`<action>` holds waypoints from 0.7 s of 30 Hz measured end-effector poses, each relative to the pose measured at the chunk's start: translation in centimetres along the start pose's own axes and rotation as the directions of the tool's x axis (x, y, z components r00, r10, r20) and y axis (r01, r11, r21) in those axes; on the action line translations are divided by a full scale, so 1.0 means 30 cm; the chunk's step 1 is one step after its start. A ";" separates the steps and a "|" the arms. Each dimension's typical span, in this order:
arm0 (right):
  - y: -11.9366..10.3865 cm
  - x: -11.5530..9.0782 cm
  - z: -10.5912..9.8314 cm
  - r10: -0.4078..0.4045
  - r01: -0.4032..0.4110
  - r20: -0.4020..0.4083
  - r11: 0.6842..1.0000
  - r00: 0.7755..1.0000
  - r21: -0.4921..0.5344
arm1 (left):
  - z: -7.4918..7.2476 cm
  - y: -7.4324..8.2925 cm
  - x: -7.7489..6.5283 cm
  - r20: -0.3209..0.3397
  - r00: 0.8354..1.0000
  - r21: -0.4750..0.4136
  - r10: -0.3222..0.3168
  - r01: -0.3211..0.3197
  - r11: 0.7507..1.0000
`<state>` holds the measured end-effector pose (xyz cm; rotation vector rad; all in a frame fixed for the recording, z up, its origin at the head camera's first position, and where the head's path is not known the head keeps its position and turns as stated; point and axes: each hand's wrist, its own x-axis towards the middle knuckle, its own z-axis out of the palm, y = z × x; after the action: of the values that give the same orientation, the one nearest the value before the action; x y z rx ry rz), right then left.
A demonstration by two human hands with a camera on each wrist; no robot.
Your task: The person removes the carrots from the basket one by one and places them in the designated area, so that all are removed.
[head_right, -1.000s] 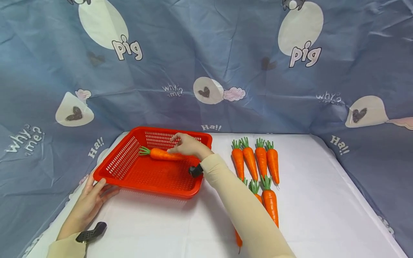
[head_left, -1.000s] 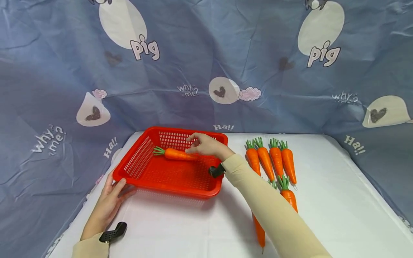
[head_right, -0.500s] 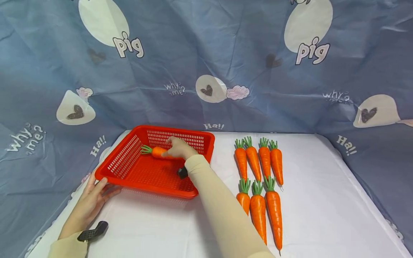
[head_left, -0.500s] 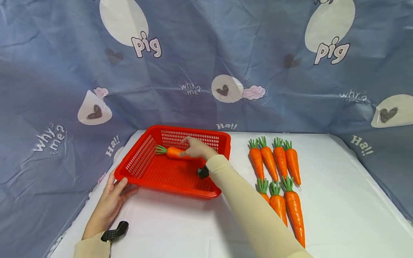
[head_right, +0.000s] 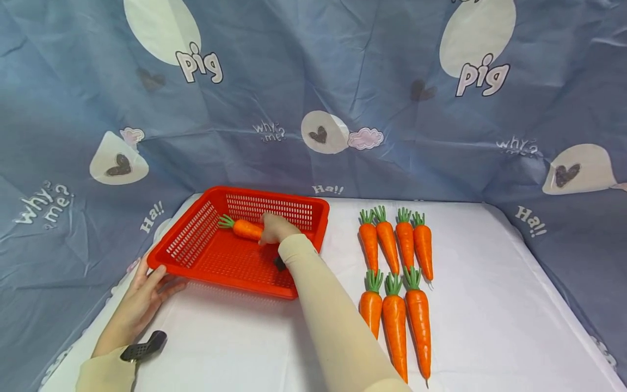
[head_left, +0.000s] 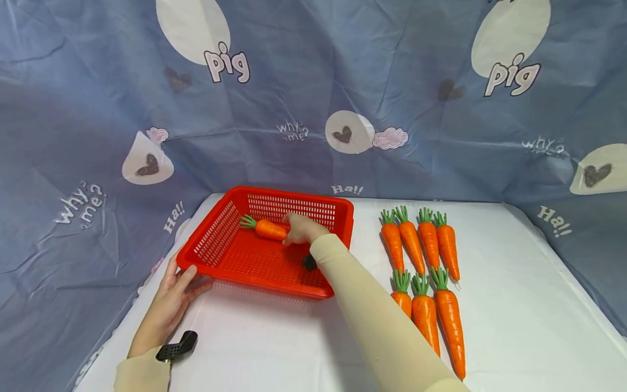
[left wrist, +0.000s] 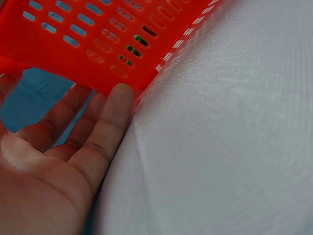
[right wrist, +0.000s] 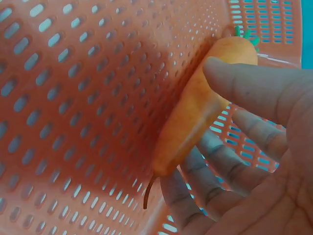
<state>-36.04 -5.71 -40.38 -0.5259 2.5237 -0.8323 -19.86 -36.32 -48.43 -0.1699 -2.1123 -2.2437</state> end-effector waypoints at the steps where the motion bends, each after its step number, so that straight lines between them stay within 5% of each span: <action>1: -0.001 0.001 0.002 0.004 -0.004 0.003 1.000 1.000 -0.013 | -0.001 -0.001 0.001 0.002 1.000 0.002 0.001 -0.001 1.000; 21: -0.014 0.004 0.036 0.022 -0.018 0.032 0.993 0.999 -0.118 | -0.001 0.003 0.003 0.004 1.000 -0.026 -0.004 0.004 1.000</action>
<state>-35.52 -6.58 -40.94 -0.5471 2.5547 -0.6645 -19.94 -36.36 -48.33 -0.1718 -2.0881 -2.2762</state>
